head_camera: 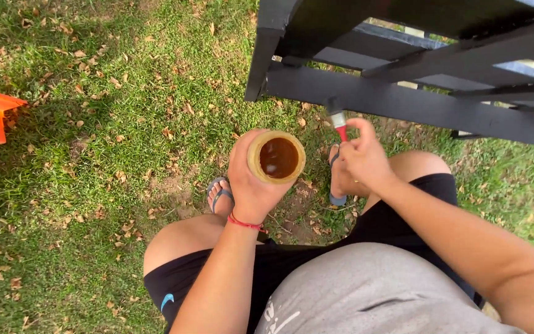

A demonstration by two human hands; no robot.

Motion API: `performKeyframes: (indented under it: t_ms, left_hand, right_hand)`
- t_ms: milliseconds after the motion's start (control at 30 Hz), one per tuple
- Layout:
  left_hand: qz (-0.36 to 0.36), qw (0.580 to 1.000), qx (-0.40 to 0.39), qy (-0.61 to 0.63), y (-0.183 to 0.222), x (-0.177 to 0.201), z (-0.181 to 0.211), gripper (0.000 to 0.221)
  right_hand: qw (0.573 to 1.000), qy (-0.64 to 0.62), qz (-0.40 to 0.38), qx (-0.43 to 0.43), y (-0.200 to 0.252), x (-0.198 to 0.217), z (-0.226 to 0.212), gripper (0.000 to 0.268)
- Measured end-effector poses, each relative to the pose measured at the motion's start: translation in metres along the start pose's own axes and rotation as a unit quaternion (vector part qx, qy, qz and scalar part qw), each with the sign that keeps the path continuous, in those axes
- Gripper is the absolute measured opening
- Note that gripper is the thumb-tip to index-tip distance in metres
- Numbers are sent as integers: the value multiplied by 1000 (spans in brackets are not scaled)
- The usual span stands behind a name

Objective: Painting a wooden chair with black paint using a paintbrush and a small container while sitting outdoors.

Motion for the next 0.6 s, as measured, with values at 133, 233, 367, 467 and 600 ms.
performKeyframes:
  t_ms: [133, 233, 367, 467, 600]
  left_hand:
    - [-17, 1000, -13, 7, 1, -6, -8, 67]
    - [-83, 996, -32, -14, 10, -11, -14, 67]
    - [-101, 995, 15, 17, 12, -15, -10, 69]
    - [-121, 992, 30, 35, 15, -19, -6, 65]
    - [-130, 991, 2, 5, 17, -24, -5, 68]
  right_hand:
    - [990, -140, 7, 32, 17, 40, 22, 14]
    - [987, -96, -126, -35, 68, 93, -30, 38]
    - [910, -152, -176, 343, 115, 143, -22, 38]
    - [964, -57, -25, 257, 116, 195, 50, 36]
    - [928, -309, -116, 175, 93, 200, 97, 32]
Point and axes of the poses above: each hand's wrist, its own y-axis away from the middle knuckle, its own x-axis out of the back of the hand, z = x × y, the point moved 5 cm from there along -y, towards the middle knuckle, and after that the axes turned 12 degrees about y, right-handed, at the moved point
